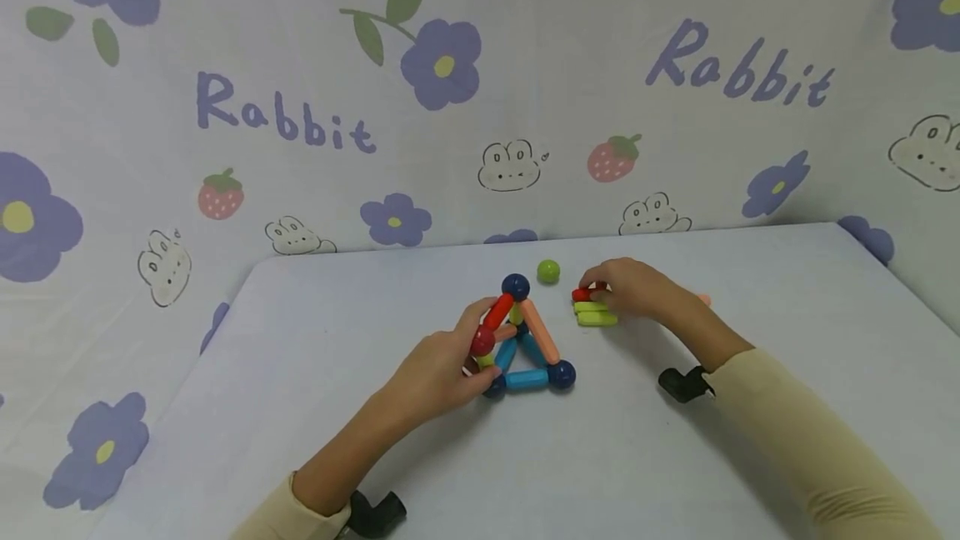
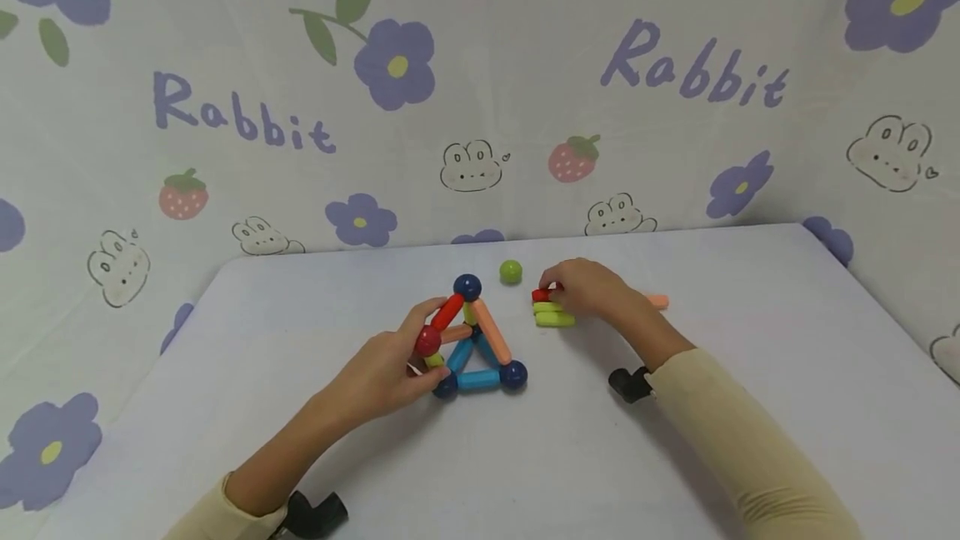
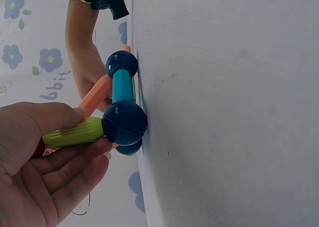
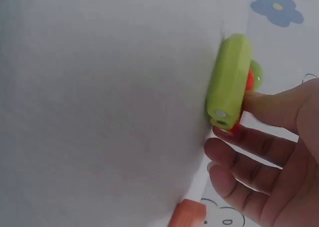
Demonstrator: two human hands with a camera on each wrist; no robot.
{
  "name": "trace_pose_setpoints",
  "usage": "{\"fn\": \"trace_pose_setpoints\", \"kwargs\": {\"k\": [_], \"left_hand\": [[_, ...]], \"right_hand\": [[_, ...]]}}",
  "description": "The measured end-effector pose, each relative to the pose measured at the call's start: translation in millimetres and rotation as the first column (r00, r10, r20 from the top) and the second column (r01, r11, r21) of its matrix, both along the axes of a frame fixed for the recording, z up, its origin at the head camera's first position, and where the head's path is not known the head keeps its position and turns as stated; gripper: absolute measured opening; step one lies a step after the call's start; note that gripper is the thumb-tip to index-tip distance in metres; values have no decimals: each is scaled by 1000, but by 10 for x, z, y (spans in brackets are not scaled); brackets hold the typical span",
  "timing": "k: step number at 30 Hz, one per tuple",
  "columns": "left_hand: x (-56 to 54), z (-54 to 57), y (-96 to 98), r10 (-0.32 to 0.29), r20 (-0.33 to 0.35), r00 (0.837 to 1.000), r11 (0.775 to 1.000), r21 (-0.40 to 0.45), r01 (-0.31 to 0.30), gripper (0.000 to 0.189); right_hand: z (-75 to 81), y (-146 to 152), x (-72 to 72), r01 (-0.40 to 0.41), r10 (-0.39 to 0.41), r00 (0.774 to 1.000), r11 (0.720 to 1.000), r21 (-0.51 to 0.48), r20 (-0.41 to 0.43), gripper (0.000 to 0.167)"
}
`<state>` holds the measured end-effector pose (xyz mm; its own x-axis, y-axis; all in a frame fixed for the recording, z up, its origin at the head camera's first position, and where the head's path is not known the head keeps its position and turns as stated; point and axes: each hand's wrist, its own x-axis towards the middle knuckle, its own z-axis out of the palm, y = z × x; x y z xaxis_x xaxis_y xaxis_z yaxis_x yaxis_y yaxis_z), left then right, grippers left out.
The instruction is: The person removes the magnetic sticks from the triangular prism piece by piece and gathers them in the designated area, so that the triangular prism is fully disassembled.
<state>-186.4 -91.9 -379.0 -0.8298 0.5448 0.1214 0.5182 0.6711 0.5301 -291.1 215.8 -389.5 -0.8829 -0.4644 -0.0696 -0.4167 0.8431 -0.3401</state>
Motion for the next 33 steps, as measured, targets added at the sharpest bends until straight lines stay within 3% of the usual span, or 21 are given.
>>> {"fn": "trace_pose_setpoints", "kwargs": {"k": [3, 6, 11, 14, 28, 33], "left_hand": [[-3, -10, -1, 6, 2, 1000, 1000, -6, -6, 84], [0, -12, -8, 15, 11, 1000, 1000, -11, -15, 85], [-1, -10, -23, 12, 4, 1000, 1000, -6, -12, 85], [-5, -14, -29, 8, -6, 1000, 1000, 0, -8, 84], [-10, -18, -15, -6, -30, 1000, 1000, 8, 6, 84], [-8, -19, -18, -12, -23, 1000, 1000, 14, 12, 84]], "right_hand": [[-24, -51, 7, 31, -31, 999, 999, 8, 17, 23], [-49, -127, 41, 77, -76, 997, 995, 56, -18, 27], [-64, -300, 148, 165, -149, 985, 957, 241, -84, 59], [-54, -378, 185, 185, -164, 982, 934, 305, -93, 67], [-86, -459, 211, 172, -129, 980, 928, 330, -150, 39], [-118, -428, 196, 164, -126, 983, 931, 327, -135, 41]]}}
